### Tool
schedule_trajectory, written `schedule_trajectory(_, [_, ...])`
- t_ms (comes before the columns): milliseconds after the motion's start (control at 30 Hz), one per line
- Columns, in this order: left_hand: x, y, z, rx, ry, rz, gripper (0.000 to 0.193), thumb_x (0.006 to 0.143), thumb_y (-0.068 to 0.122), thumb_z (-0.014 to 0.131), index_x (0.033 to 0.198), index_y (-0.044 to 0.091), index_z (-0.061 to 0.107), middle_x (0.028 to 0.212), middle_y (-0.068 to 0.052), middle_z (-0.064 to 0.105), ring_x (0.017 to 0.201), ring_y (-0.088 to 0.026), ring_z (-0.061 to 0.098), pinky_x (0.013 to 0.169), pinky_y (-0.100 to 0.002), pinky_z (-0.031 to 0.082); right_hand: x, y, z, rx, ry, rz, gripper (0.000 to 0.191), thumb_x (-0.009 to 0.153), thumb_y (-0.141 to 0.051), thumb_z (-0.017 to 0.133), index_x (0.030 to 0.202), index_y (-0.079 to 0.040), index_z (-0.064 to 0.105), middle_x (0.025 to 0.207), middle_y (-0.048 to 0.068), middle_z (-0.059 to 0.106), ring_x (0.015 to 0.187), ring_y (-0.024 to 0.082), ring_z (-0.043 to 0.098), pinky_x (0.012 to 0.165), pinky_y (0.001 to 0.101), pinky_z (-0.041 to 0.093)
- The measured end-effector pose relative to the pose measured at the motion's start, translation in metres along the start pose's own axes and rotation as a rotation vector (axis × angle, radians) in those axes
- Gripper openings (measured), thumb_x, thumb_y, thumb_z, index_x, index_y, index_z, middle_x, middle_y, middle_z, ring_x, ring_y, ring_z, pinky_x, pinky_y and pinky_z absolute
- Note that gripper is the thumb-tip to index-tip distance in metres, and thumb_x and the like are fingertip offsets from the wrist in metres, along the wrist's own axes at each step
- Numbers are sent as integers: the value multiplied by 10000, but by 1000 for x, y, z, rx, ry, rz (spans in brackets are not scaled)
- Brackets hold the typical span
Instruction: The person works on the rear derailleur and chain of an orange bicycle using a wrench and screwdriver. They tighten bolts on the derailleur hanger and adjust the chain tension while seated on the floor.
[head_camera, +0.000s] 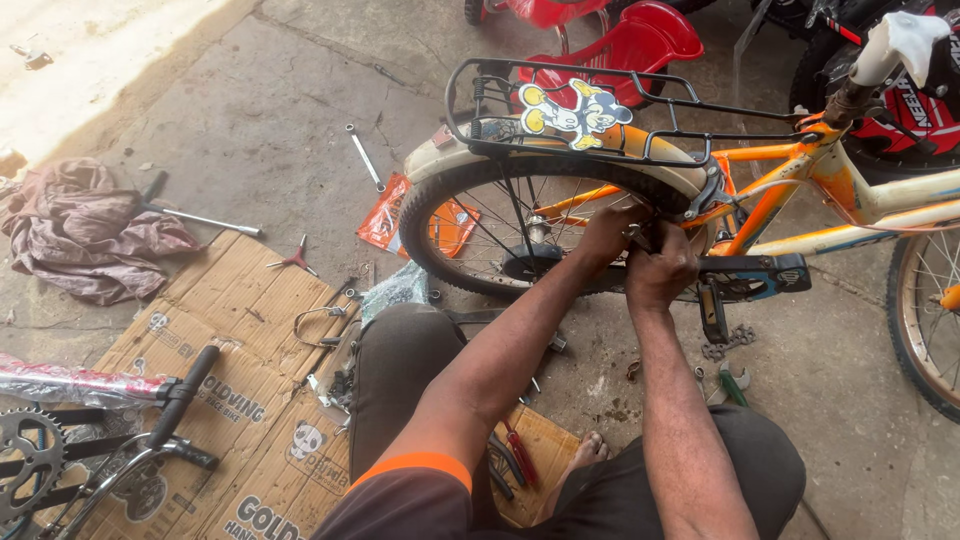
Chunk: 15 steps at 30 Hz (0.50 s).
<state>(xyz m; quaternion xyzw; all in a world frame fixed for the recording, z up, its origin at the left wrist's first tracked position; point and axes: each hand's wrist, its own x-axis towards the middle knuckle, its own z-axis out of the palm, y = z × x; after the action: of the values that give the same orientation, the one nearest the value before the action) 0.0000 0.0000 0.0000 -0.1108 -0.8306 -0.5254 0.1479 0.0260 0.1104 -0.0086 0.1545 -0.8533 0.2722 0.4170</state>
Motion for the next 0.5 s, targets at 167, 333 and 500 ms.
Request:
schedule_trajectory(167, [-35, 2, -145, 154, 122, 61, 392, 860, 108, 685, 1242, 187, 723, 990, -155, 767, 882, -336, 740, 755, -432, 573, 27, -170, 9, -4, 19, -36, 145, 910, 1, 771, 1040, 26, 713, 955, 187, 754, 858, 369, 740, 731, 459, 587])
schedule_trajectory(333, [-59, 23, -179, 459, -28, -131, 160, 894, 253, 753, 1026, 173, 796, 965, -110, 774, 878, -279, 750, 772, -401, 585, 25, -223, -13, 0, 29, -13, 162, 906, -3, 767, 1053, 30, 707, 987, 191, 753, 896, 367, 742, 765, 458, 592])
schedule_trajectory(500, [-103, 55, -223, -237, 200, 29, 354, 791, 171, 740, 1131, 74, 753, 968, -110, 778, 881, -277, 740, 735, -392, 577, 26, -277, -42, 11, 12, 19, 147, 923, -36, 783, 1018, 14, 683, 953, 173, 753, 864, 342, 756, 724, 434, 597])
